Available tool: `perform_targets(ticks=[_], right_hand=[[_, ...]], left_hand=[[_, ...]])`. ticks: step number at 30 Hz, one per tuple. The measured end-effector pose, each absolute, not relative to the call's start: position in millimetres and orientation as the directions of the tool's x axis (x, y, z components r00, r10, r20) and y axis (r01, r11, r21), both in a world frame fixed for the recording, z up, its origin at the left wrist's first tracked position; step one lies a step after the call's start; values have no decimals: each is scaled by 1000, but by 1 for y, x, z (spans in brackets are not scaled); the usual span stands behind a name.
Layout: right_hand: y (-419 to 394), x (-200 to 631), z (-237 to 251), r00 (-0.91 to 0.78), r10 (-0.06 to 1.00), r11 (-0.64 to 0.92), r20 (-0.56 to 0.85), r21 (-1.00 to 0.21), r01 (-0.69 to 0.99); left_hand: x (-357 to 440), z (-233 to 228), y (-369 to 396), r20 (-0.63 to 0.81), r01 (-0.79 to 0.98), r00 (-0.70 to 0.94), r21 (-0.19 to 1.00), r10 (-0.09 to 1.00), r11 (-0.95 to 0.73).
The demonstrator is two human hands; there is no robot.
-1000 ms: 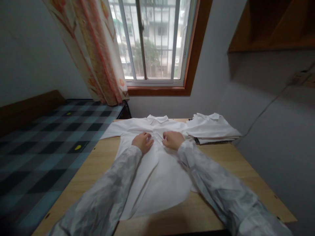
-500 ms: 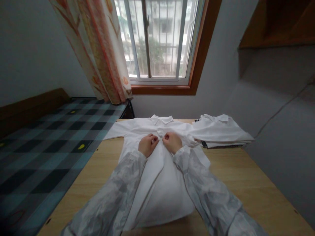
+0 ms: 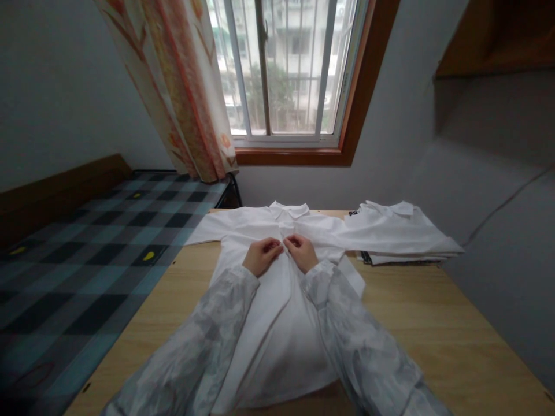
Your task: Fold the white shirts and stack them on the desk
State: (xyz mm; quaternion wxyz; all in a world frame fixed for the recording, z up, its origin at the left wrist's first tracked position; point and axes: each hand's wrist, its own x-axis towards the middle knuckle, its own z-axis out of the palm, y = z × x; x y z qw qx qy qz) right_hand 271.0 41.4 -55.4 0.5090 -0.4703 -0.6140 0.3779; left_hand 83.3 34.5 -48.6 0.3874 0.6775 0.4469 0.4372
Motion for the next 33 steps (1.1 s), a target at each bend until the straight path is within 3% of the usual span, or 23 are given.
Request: perform_targets(ticks=[7,12,19,33], right_hand=[[44,269,-59,19,947,306,320,-920,245],[45,268,-63,-2,940,335,342,-919,206],[48,272,-66,-59,964,264,260,-962,73],[44,272,-64,-43,966,257,255,-966,34]], left_hand=[[85,-51,36,172,86,221,977,960,-195],[84,-51,36,169,57,228,981,959,-186],[83,-46,36,155,20,232,986,960,-164],[84,-37,33,159,-41,250,987,955,-153]])
